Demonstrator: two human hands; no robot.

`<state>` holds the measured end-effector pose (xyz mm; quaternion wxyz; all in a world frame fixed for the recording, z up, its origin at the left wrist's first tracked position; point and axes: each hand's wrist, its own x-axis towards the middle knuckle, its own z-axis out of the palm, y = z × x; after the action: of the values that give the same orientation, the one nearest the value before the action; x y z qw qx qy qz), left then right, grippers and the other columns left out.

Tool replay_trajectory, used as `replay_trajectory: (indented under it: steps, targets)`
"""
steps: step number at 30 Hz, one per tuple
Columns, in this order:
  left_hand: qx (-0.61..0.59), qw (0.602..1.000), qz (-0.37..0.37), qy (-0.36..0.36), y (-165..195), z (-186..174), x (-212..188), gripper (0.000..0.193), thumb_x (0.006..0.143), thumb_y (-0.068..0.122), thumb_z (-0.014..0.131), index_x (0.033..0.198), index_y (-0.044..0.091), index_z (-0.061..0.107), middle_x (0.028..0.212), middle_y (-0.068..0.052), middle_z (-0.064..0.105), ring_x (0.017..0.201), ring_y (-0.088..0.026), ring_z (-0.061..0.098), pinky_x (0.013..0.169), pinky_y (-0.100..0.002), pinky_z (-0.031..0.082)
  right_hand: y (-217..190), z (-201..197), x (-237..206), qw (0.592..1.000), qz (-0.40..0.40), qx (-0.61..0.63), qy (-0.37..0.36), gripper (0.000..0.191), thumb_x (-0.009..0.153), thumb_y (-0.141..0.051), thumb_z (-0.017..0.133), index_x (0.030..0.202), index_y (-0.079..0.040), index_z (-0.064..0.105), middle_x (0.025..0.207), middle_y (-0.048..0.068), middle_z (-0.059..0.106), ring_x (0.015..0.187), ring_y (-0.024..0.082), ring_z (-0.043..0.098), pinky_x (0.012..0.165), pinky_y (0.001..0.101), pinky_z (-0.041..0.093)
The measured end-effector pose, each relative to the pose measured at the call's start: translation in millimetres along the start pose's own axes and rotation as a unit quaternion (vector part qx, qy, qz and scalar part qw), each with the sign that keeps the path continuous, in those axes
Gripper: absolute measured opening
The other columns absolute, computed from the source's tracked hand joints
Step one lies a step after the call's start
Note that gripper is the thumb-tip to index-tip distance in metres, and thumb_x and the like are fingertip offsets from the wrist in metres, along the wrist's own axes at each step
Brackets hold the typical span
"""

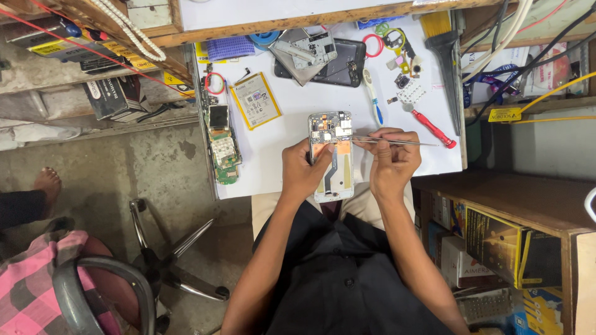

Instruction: The person cleans a disassembled phone motherboard at a repair bench. They scrub the board with a toothbrush, use tweezers to pick at components, spray liquid from a bottle onto the board, and continue brushing the board and its connectors.

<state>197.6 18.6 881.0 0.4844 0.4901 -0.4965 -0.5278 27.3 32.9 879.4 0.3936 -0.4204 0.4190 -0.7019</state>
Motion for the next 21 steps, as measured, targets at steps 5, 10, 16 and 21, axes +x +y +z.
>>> replay_trajectory:
  steps: [5,10,16,21]
  targets:
    - [-0.002,1.000,-0.013,-0.003,-4,-1,3,0.015,0.095,0.013,0.072,0.102,0.000,0.077,0.074,0.001,0.070,0.065,-0.001,0.054,0.058,-0.022,0.047,2,3,1,1.000,-0.004,0.016,-0.010,0.014,0.107,-0.003,0.061,0.114,0.000,0.049,0.115,0.018,0.063,0.105,0.022,0.068,0.096,0.0512,0.065]
    - [-0.011,1.000,-0.009,-0.010,-8,-3,6,0.015,0.095,0.013,0.072,0.101,0.000,0.077,0.075,0.000,0.071,0.067,-0.001,0.054,0.059,-0.022,0.048,4,4,2,1.000,-0.002,0.024,-0.010,0.016,0.107,-0.005,0.063,0.114,-0.001,0.050,0.115,0.018,0.063,0.106,0.022,0.067,0.096,0.0512,0.065]
    - [-0.008,1.000,-0.018,-0.010,-5,-3,7,0.015,0.095,0.012,0.072,0.101,0.000,0.077,0.074,0.001,0.071,0.065,-0.001,0.054,0.058,-0.022,0.047,3,4,3,1.000,0.002,0.014,0.004,0.014,0.106,-0.004,0.064,0.112,0.001,0.052,0.112,0.016,0.063,0.106,0.023,0.069,0.094,0.0508,0.066]
    - [-0.023,0.999,-0.023,-0.011,5,1,3,0.014,0.095,0.012,0.072,0.101,0.000,0.077,0.074,0.002,0.069,0.066,0.000,0.052,0.058,-0.022,0.046,0,-1,4,1.000,-0.010,0.006,0.001,0.013,0.106,0.000,0.065,0.113,0.001,0.054,0.110,0.019,0.068,0.097,0.024,0.071,0.095,0.0454,0.060]
